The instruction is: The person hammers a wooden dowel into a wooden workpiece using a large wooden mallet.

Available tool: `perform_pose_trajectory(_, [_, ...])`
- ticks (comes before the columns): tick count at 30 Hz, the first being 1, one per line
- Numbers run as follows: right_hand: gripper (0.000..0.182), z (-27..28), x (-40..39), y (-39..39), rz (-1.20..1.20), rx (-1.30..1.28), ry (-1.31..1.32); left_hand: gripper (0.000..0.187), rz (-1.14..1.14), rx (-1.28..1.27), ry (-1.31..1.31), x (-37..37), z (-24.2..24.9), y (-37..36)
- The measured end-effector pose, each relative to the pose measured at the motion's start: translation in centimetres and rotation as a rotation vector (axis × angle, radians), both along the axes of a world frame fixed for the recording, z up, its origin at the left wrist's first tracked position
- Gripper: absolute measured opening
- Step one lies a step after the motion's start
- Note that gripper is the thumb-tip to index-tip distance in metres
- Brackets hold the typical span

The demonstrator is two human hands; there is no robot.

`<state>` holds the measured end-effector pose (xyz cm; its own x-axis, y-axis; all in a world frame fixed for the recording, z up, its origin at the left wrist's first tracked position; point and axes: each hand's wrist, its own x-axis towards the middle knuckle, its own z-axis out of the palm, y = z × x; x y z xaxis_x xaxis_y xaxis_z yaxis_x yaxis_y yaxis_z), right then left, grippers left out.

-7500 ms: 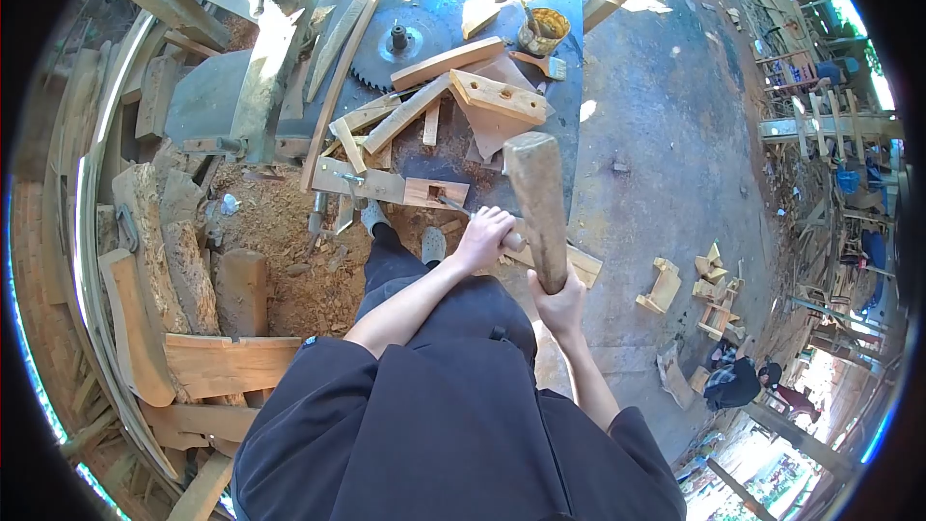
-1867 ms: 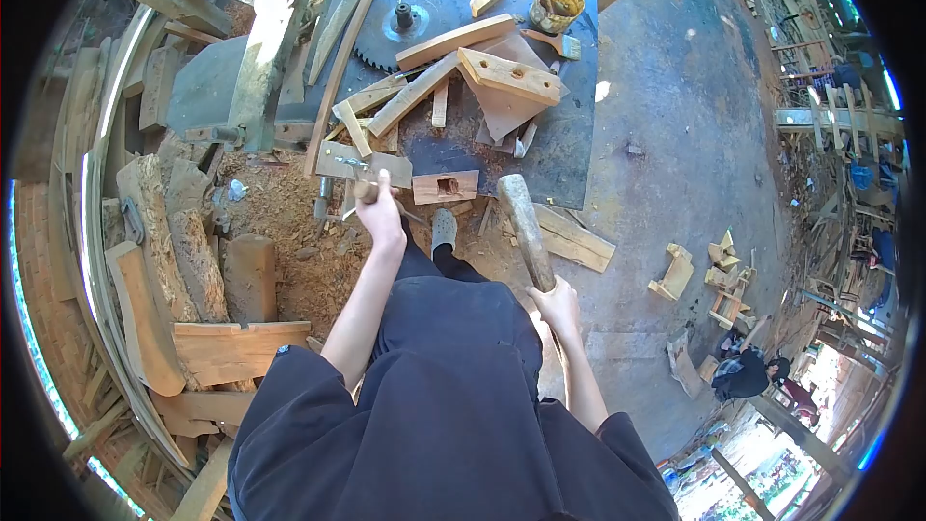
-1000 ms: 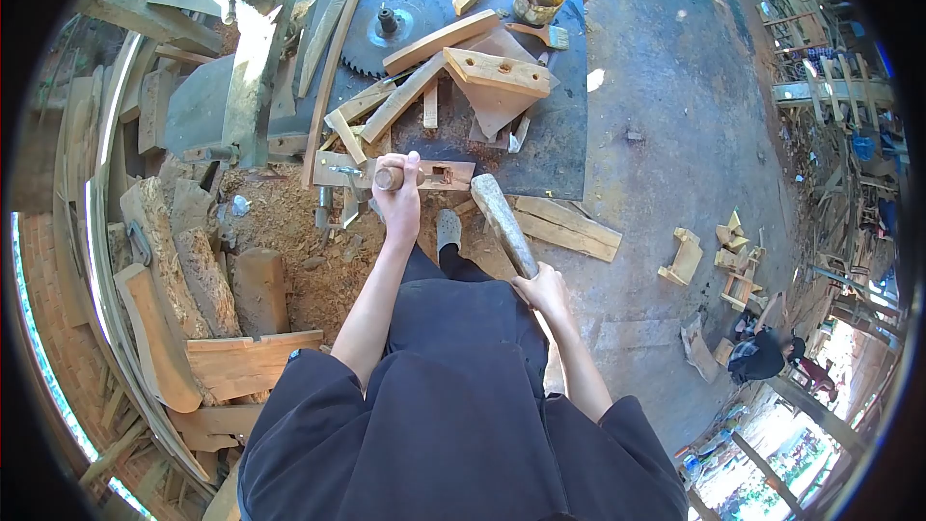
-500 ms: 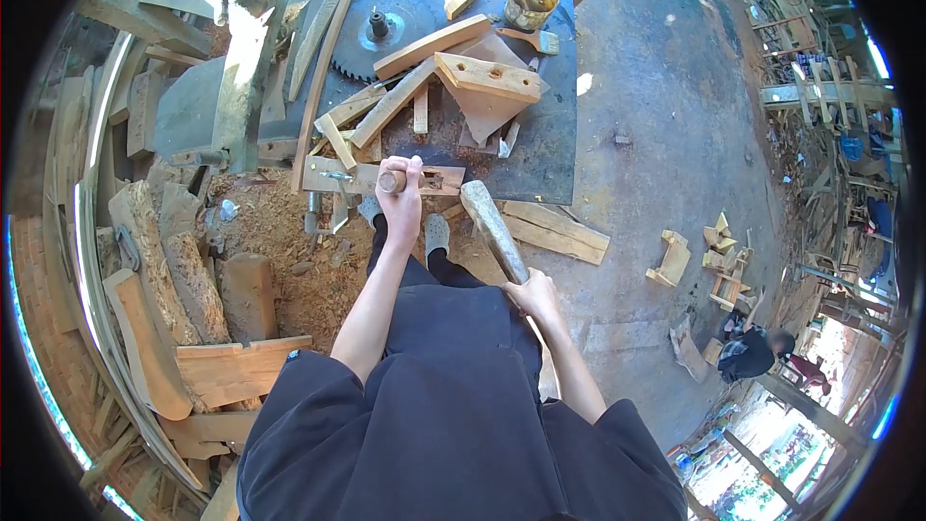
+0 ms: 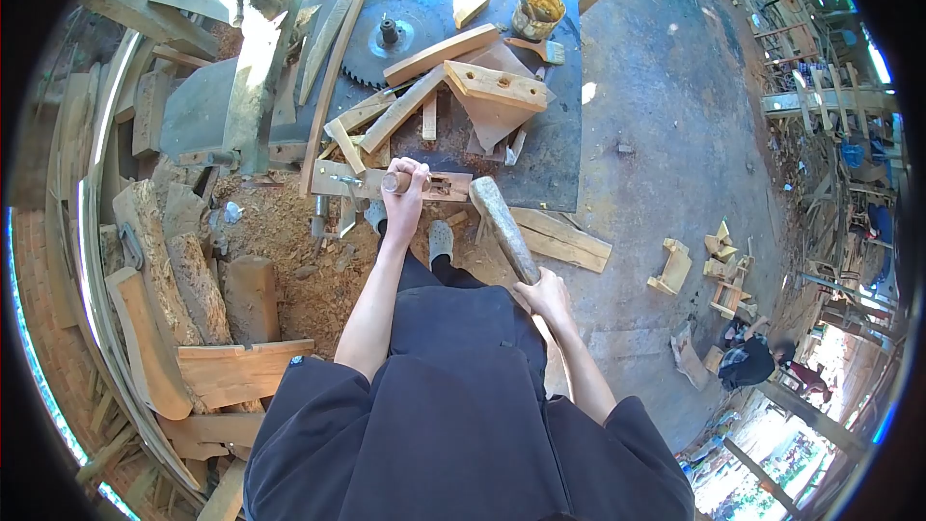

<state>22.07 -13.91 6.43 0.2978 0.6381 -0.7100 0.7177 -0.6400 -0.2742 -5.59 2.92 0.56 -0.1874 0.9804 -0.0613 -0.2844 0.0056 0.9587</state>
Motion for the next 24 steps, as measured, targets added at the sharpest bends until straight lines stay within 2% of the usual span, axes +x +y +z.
perform_pose_trajectory(1, [0.054,0.5,-0.2,0.3,0.001,0.004,0.000,0.023,0.001,0.004,0.000,0.0,-0.2,0.0])
perform_pose_trajectory(3, [0.052,2.6,-1.0,1.1,0.099,0.209,-0.092,0.023,-0.021,0.034,0.107,0.1,-0.4,0.1])
perform_pose_trajectory(4, [0.052,4.8,-2.0,2.1,0.097,0.212,-0.092,0.024,-0.018,0.043,0.113,0.5,0.0,0.0])
perform_pose_trajectory(6, [0.044,11.3,-4.7,4.1,0.182,0.481,-0.035,0.023,-0.016,0.018,0.128,0.9,0.3,-0.7])
perform_pose_trajectory(7, [0.044,14.6,-5.9,4.7,0.176,0.482,-0.038,0.022,-0.008,-0.009,0.144,1.2,0.4,-1.0])
perform_pose_trajectory(8, [0.039,17.9,-7.0,5.1,0.257,0.670,0.091,0.023,0.017,0.047,0.331,1.7,0.1,-1.3])
perform_pose_trajectory(10, [0.035,20.3,-8.1,5.2,0.407,1.032,0.258,0.024,0.026,0.096,0.190,2.8,1.0,-0.9])
perform_pose_trajectory(11, [0.035,19.5,-8.1,5.0,0.402,1.038,0.257,0.024,-0.001,0.105,0.156,2.9,1.5,-1.1])
perform_pose_trajectory(13, [0.036,15.2,-7.1,4.8,0.416,0.877,0.198,0.024,0.000,0.173,0.255,3.3,0.1,-1.1])
perform_pose_trajectory(14, [0.038,12.9,-6.3,5.0,0.443,0.625,0.036,0.024,0.017,0.180,0.233,4.0,-1.1,-1.0])
perform_pose_trajectory(15, [0.038,13.8,-6.5,4.6,0.445,0.629,0.030,0.025,0.023,0.180,0.213,4.6,-1.8,-1.1])
perform_pose_trajectory(17, [0.036,17.0,-6.3,4.9,0.494,0.773,0.062,0.027,0.014,0.173,0.253,5.1,0.5,-1.1])
perform_pose_trajectory(18, [0.044,18.1,-6.7,4.5,0.519,0.889,0.141,0.026,0.013,0.105,0.257,5.1,1.1,-1.4])
perform_pose_trajectory(19, [0.044,18.0,-7.0,2.9,0.491,0.869,0.145,0.026,-0.005,0.040,0.261,5.1,1.8,-1.7])
perform_pose_trajectory(21, [0.045,16.5,-6.2,2.9,0.490,1.134,0.354,0.025,-0.017,0.161,0.274,5.1,2.2,-1.6])
perform_pose_trajectory(23, [0.041,13.3,-5.1,3.0,0.489,1.052,0.341,0.024,-0.031,0.111,0.271,5.5,1.8,-1.8])
perform_pose_trajectory(24, [0.037,11.9,-4.9,3.3,0.415,0.841,0.176,0.024,-0.040,0.127,-0.014,6.3,0.1,-1.6])
